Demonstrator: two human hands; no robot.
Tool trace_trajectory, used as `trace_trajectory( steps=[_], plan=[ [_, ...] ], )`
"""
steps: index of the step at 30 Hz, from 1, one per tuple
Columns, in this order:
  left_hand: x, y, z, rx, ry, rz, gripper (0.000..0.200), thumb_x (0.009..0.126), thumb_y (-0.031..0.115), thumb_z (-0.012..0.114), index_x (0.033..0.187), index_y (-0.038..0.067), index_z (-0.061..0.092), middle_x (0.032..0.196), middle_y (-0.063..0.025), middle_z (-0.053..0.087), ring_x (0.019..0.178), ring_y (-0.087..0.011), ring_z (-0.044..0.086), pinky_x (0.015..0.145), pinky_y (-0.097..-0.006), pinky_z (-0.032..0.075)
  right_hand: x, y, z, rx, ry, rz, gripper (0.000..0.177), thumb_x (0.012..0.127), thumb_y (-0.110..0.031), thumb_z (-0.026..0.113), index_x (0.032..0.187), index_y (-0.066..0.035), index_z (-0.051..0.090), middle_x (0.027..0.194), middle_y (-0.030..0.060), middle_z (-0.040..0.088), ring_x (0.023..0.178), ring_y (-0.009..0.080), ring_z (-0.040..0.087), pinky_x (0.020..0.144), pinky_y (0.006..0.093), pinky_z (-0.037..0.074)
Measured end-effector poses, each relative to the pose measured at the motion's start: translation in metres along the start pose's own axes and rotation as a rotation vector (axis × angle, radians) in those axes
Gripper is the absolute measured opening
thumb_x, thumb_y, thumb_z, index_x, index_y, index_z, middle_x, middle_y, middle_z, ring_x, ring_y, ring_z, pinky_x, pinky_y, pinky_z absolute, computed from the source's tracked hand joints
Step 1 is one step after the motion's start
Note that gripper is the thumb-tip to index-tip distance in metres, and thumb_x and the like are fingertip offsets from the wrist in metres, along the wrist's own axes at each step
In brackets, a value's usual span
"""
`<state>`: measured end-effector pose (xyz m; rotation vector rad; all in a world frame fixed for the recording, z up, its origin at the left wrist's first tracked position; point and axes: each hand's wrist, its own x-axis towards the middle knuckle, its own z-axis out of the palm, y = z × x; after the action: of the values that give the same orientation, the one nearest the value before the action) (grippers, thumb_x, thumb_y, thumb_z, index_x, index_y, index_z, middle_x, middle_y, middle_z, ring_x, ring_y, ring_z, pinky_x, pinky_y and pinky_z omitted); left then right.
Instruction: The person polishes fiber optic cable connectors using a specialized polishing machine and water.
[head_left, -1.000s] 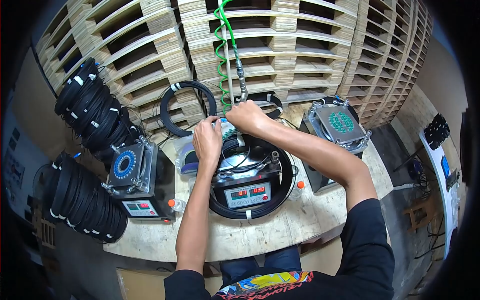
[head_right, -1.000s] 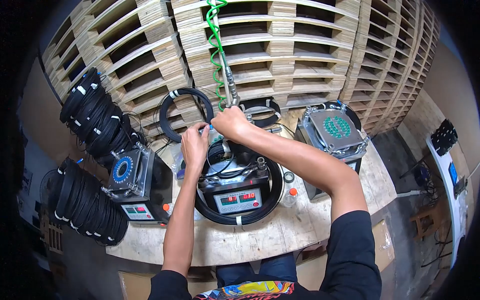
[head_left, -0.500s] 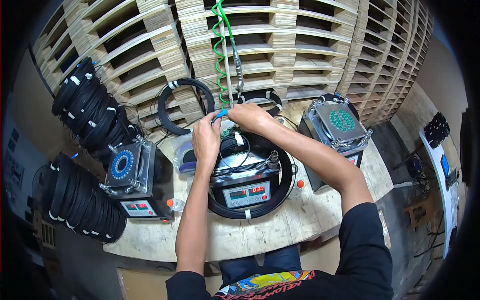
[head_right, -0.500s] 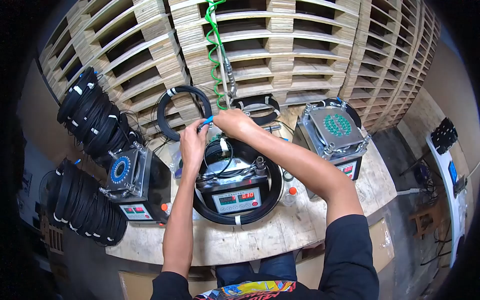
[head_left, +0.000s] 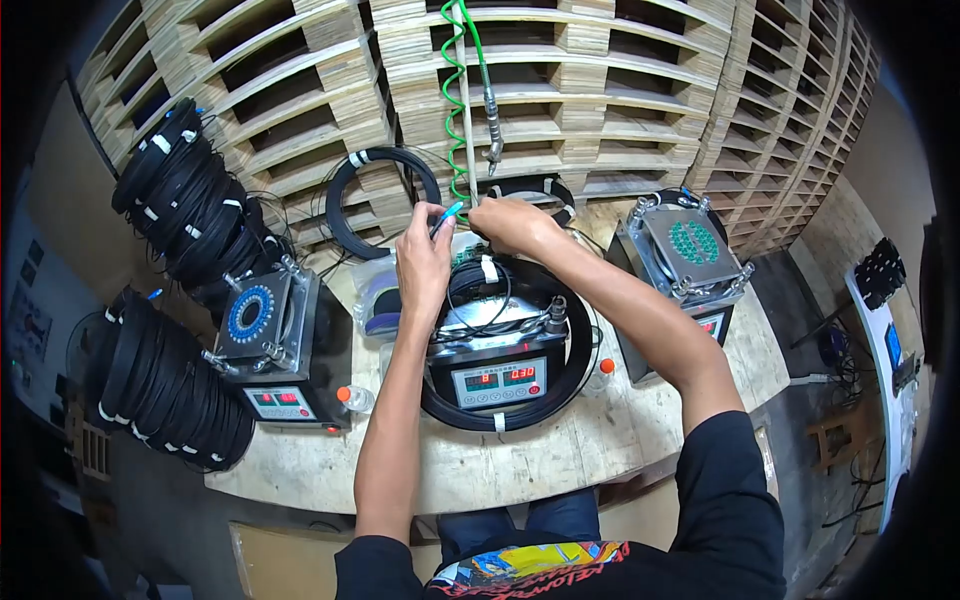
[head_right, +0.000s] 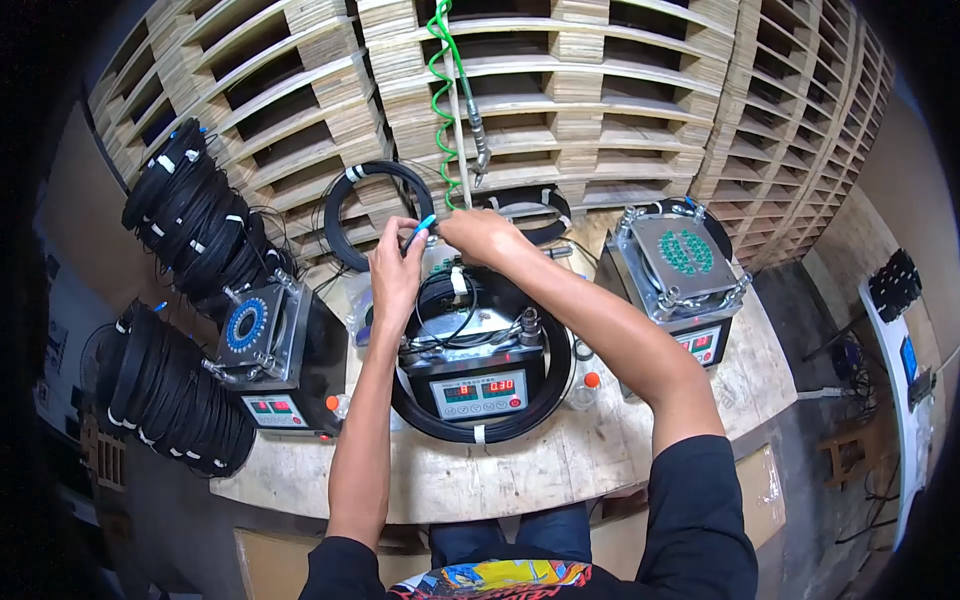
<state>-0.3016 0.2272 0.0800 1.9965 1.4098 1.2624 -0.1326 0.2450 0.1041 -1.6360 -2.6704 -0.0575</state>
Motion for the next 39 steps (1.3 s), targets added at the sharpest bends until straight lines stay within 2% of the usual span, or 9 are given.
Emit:
trace_trajectory(
  steps=[2, 4, 11, 12, 17, 20, 28, 30, 39],
  plan=[
    [-0.001, -0.009, 0.006, -0.01, 0.006, 0.051, 0.02, 0.094, 0.016, 0.066, 0.108, 0.002, 0.061, 0.076, -0.0234, 0.064, 0.072, -0.0395, 0.065, 0.065, -0.0455, 0.047, -0.006, -0.004, 0.003, 0.004, 0.057, 0.056, 0.016, 0.077, -0.002, 0.069, 0.093, -0.003, 0.07, 0.095, 0.0184, 0.072, 0.094, 0.0374, 0.071, 0.077, 0.0473, 0.058],
    [-0.001, -0.01, 0.011, 0.0, 0.114, 0.112, 0.021, 0.093, 0.02, 0.069, 0.106, 0.004, 0.066, 0.061, -0.0143, 0.05, 0.055, -0.0259, 0.047, 0.057, -0.0422, 0.041, -0.009, 0.005, 0.007, 0.034, 0.052, 0.065, 0.016, 0.077, -0.005, 0.072, 0.093, -0.002, 0.07, 0.096, 0.0191, 0.072, 0.095, 0.0375, 0.07, 0.077, 0.0475, 0.057],
    [-0.004, -0.005, 0.003, 0.078, 0.087, 0.076, 0.019, 0.094, 0.018, 0.067, 0.104, 0.003, 0.067, 0.077, -0.0218, 0.065, 0.073, -0.0384, 0.063, 0.067, -0.048, 0.047, -0.027, 0.017, 0.034, 0.257, 0.344, 0.018, 0.015, 0.078, -0.006, 0.071, 0.091, 0.001, 0.068, 0.091, 0.0238, 0.07, 0.092, 0.0417, 0.069, 0.076, 0.0504, 0.056],
    [-0.006, -0.001, 0.003, 0.092, 0.059, 0.028, 0.017, 0.095, 0.016, 0.065, 0.104, 0.002, 0.066, 0.087, -0.0247, 0.069, 0.085, -0.0426, 0.066, 0.073, -0.051, 0.049, -0.022, 0.018, 0.036, 0.236, 0.295, -0.009, 0.015, 0.079, -0.003, 0.068, 0.093, 0.001, 0.068, 0.092, 0.0237, 0.07, 0.093, 0.0414, 0.069, 0.076, 0.0504, 0.056],
    [-0.004, -0.006, 0.005, 0.114, 0.068, 0.04, 0.021, 0.093, 0.018, 0.066, 0.106, 0.002, 0.072, 0.089, -0.0227, 0.071, 0.086, -0.0404, 0.067, 0.076, -0.0486, 0.051, -0.01, 0.03, 0.038, 0.189, 0.16, -0.142, 0.036, 0.084, -0.004, 0.065, 0.119, 0.001, 0.061, 0.096, 0.0242, 0.069, 0.097, 0.0421, 0.066, 0.083, 0.0493, 0.054],
    [-0.004, -0.007, 0.005, 0.069, 0.05, 0.017, 0.022, 0.092, 0.019, 0.067, 0.105, 0.002, 0.073, 0.087, -0.0227, 0.071, 0.085, -0.0389, 0.068, 0.077, -0.0479, 0.051, -0.013, 0.022, 0.023, 0.23, 0.059, -0.084, 0.039, 0.082, 0.0, 0.063, 0.121, 0.001, 0.06, 0.092, 0.0237, 0.07, 0.093, 0.042, 0.068, 0.078, 0.049, 0.055],
    [0.0, -0.021, 0.01, 0.147, 0.009, 0.067, 0.024, 0.089, 0.02, 0.071, 0.105, 0.002, 0.074, 0.083, -0.0239, 0.07, 0.078, -0.0367, 0.07, 0.072, -0.044, 0.053, -0.008, 0.011, 0.023, 0.269, 0.032, 0.032, 0.033, 0.078, 0.005, 0.063, 0.11, 0.0, 0.068, 0.093, 0.0254, 0.07, 0.092, 0.0428, 0.068, 0.08, 0.0496, 0.055],
    [0.003, -0.024, 0.007, 0.152, -0.023, 0.104, 0.024, 0.088, 0.019, 0.072, 0.105, 0.002, 0.075, 0.083, -0.0238, 0.07, 0.078, -0.0368, 0.07, 0.072, -0.0442, 0.053, -0.011, 0.005, 0.024, 0.224, 0.152, 0.071, 0.015, 0.079, 0.003, 0.063, 0.093, 0.004, 0.068, 0.096, 0.0249, 0.069, 0.096, 0.0413, 0.068, 0.079, 0.0477, 0.057],
    [0.024, -0.015, -0.007, 0.415, -0.344, 0.288, 0.019, 0.082, 0.012, 0.075, 0.099, 0.003, 0.076, 0.084, -0.0246, 0.07, 0.083, -0.0396, 0.069, 0.076, -0.0471, 0.054, -0.013, 0.016, 0.065, 0.359, 0.389, 0.121, 0.011, 0.084, -0.001, 0.058, 0.092, 0.001, 0.065, 0.095, 0.0274, 0.064, 0.093, 0.0451, 0.065, 0.08, 0.0513, 0.052]
  ],
)
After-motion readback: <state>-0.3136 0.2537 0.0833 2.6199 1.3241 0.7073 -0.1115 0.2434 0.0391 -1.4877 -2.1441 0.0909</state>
